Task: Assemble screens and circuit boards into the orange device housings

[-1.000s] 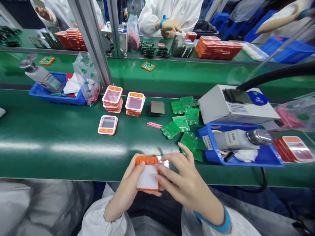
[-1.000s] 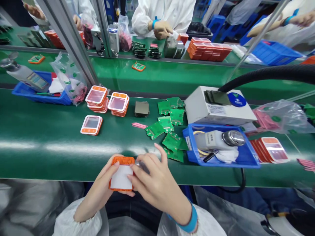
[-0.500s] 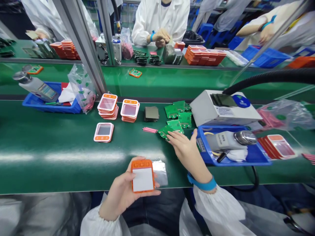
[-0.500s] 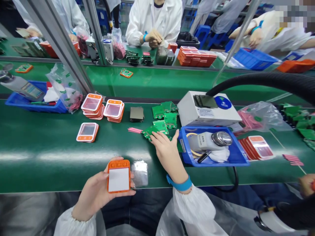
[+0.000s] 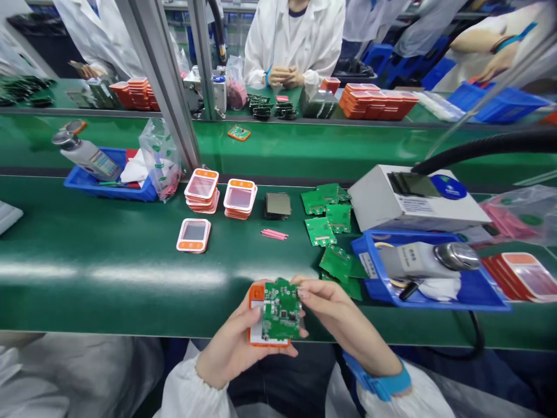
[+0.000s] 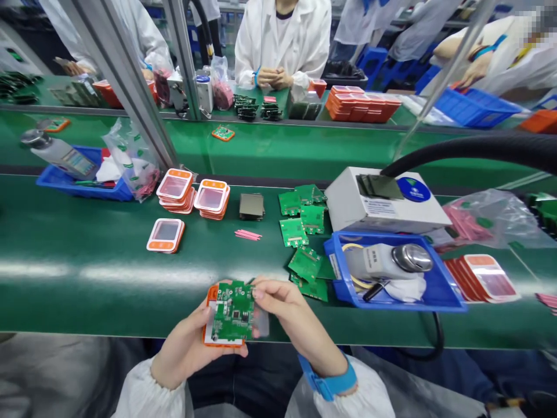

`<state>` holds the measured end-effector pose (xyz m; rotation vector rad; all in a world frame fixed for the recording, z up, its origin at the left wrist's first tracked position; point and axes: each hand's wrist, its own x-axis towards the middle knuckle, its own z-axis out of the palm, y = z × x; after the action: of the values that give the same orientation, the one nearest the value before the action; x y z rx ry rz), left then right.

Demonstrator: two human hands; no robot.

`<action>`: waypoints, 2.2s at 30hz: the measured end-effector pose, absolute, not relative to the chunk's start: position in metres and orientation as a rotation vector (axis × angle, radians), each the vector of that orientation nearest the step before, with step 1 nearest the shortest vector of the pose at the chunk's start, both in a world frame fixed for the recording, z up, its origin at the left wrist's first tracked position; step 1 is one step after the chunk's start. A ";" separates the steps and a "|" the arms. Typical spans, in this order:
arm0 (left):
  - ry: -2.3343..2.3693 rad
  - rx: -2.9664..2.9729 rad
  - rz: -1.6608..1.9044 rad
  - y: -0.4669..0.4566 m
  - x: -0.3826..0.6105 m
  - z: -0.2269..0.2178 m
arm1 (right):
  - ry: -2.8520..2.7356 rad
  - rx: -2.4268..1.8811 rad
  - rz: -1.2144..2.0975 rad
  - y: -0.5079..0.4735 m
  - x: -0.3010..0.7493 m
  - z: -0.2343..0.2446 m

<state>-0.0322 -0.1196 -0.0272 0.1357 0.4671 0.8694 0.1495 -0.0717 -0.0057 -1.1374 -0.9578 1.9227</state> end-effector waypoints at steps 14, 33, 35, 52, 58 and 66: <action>0.592 0.174 0.898 -0.121 -0.027 -0.023 | -1.990 -1.013 0.835 -0.093 0.147 -0.012; 0.351 -0.035 0.856 -0.116 -0.031 -0.028 | -1.925 -0.982 0.650 -0.093 0.158 0.006; 0.346 -0.029 0.839 -0.116 -0.030 -0.027 | -2.059 -0.934 0.644 -0.093 0.161 0.009; 0.362 -0.019 0.841 -0.117 -0.029 -0.024 | -2.465 -0.895 0.508 -0.097 0.147 0.004; 0.360 0.006 0.836 -0.116 -0.030 -0.024 | -2.500 -0.900 0.498 -0.098 0.148 0.001; 0.442 0.064 0.844 -0.119 -0.030 -0.025 | -2.567 -0.880 0.479 -0.098 0.151 0.000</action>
<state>-0.0303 -0.1187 -0.0245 0.0641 0.4417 0.8443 0.1513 -0.0979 -0.0005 -0.8797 -2.5672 0.4793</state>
